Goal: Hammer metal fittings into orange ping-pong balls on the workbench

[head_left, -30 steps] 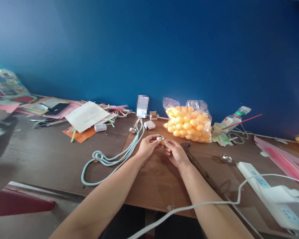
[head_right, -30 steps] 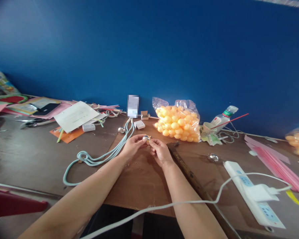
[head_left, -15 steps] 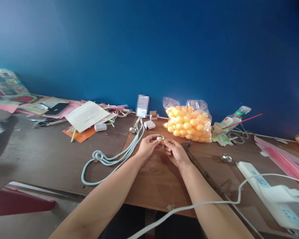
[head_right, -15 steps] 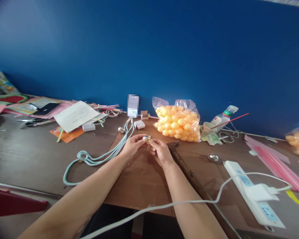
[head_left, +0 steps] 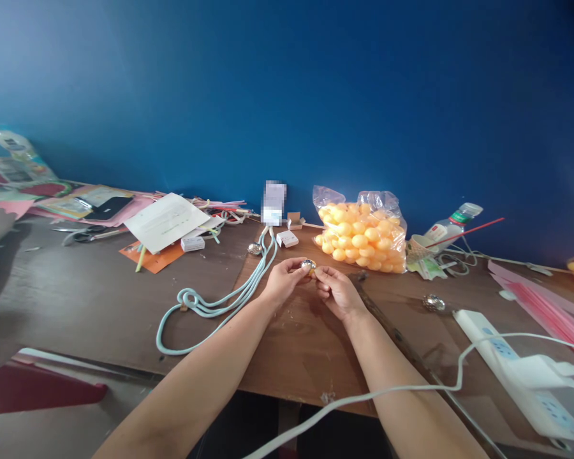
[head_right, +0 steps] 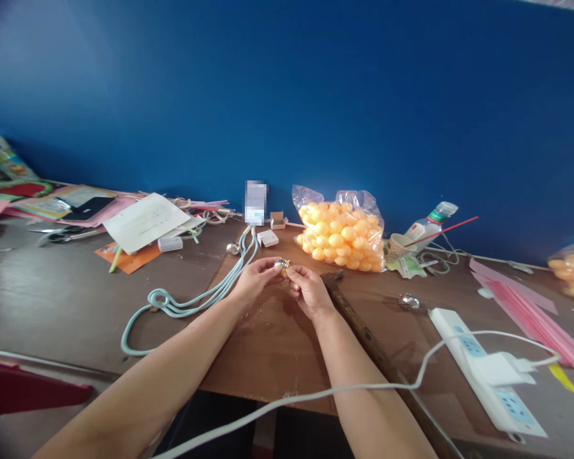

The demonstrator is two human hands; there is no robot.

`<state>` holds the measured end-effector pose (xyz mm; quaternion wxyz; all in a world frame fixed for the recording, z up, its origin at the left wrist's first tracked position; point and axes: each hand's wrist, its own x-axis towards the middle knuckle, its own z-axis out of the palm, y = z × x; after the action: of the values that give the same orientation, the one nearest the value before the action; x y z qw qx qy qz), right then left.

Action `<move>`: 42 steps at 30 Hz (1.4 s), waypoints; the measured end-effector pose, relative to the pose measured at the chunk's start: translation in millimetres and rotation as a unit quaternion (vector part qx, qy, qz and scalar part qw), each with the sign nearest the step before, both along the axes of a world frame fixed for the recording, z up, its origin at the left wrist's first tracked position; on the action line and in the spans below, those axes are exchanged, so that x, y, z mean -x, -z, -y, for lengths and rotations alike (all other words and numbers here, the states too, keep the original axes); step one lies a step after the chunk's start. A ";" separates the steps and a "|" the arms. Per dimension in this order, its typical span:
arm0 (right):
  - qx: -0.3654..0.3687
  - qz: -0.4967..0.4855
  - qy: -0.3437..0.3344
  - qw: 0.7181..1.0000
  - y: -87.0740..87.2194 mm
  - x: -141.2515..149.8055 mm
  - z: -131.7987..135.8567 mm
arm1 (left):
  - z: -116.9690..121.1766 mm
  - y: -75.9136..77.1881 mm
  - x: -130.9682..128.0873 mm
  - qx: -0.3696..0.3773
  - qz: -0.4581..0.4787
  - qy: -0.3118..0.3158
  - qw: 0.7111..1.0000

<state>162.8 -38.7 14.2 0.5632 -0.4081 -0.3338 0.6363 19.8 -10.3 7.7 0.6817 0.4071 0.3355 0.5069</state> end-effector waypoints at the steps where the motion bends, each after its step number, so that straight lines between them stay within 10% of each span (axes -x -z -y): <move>1: -0.001 -0.001 0.000 1.000 0.1 -0.1 0.0 | -0.1 0.0 -0.1 0.000 0.001 0.002 1.000; 42: -0.021 0.030 0.041 0.999 2.3 6.1 0.8 | -1.2 2.7 1.4 -0.049 -0.075 -0.032 0.995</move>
<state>156.7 -39.5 11.9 0.5871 -0.4278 -0.3470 0.5932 18.4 -9.1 5.0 0.6175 0.4661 0.3727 0.5124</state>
